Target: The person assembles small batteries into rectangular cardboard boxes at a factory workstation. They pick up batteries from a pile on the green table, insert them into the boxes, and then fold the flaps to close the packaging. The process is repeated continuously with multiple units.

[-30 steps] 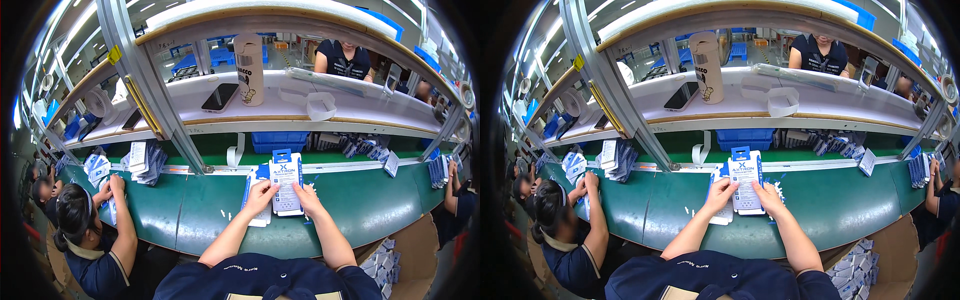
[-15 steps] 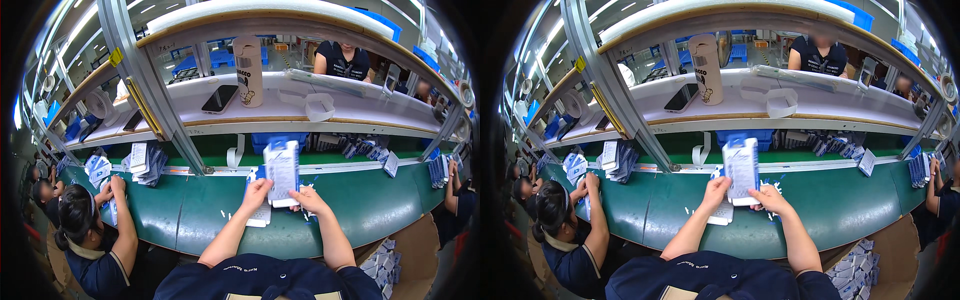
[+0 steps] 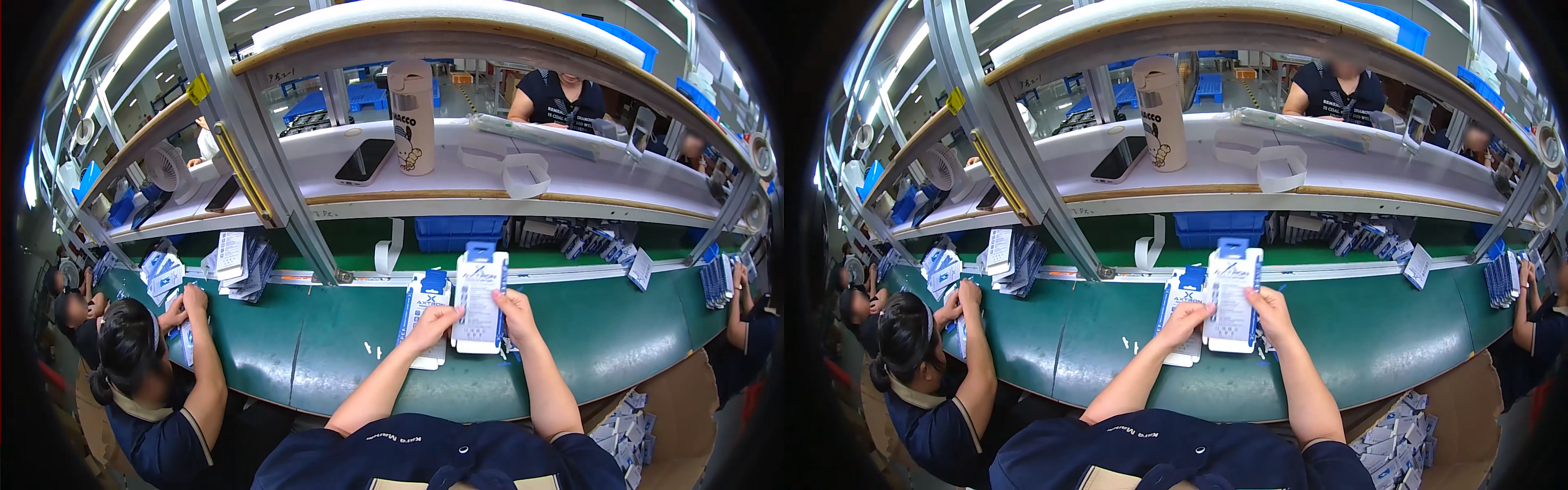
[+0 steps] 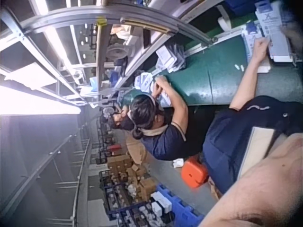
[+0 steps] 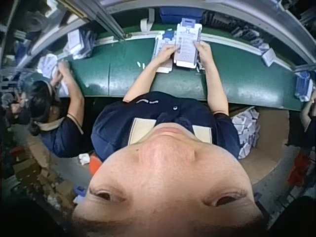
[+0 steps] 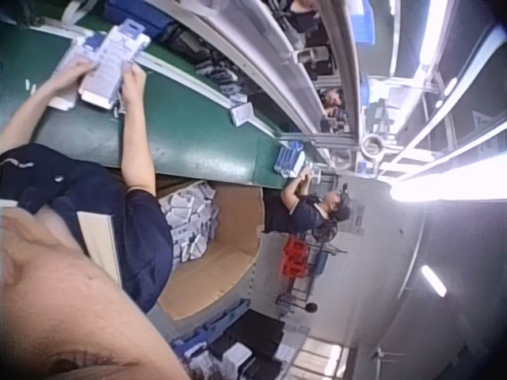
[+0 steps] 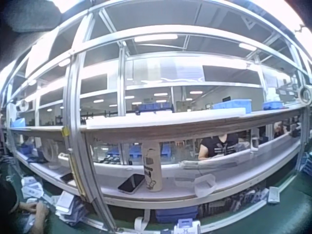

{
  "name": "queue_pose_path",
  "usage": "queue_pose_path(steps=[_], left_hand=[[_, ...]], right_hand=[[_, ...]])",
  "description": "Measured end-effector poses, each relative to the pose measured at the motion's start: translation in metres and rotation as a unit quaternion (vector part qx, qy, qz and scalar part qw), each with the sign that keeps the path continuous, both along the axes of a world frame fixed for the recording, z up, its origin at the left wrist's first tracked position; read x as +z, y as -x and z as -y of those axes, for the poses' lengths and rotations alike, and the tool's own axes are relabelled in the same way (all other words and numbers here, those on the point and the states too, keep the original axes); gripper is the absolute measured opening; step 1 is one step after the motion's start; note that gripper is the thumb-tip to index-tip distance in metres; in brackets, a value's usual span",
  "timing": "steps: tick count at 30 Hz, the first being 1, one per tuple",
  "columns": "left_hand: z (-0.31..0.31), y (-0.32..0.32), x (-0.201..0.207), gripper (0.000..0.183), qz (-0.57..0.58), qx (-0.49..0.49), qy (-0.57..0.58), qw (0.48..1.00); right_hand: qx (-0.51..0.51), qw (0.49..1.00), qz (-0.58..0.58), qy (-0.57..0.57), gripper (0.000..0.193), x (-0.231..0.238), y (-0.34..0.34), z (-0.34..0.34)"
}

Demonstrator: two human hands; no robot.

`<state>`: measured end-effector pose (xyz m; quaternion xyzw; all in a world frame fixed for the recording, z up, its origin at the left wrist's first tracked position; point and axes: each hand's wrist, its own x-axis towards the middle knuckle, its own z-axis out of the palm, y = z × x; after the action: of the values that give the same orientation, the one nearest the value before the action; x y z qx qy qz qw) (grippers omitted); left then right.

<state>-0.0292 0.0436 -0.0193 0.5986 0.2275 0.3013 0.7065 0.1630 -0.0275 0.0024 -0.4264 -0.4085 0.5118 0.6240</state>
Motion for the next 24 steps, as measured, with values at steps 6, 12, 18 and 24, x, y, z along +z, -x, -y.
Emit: queue_pose_path(steps=[6, 12, 18, 24], left_hand=[[0.002, -0.001, 0.009, 0.041, 0.022, 0.087, 0.025, 0.996], [0.004, -0.002, -0.001, 0.037, 0.016, 0.046, -0.016, 0.999], [0.004, -0.002, 0.010, 0.032, 0.068, 0.129, 0.018, 0.989], [0.000, 0.000, 0.006, 0.032, 0.015, 0.124, -0.086, 0.988]], right_hand=[[0.041, 0.994, 0.077, 0.066, 0.028, -0.024, 0.004, -0.005], [-0.022, 1.000, -0.002, 0.018, 0.030, -0.005, 0.022, -0.002], [-0.068, 0.995, 0.073, 0.010, 0.024, -0.003, 0.037, -0.005], [-0.236, 0.913, 0.295, -0.156, 0.043, 0.005, 0.026, 0.000]])
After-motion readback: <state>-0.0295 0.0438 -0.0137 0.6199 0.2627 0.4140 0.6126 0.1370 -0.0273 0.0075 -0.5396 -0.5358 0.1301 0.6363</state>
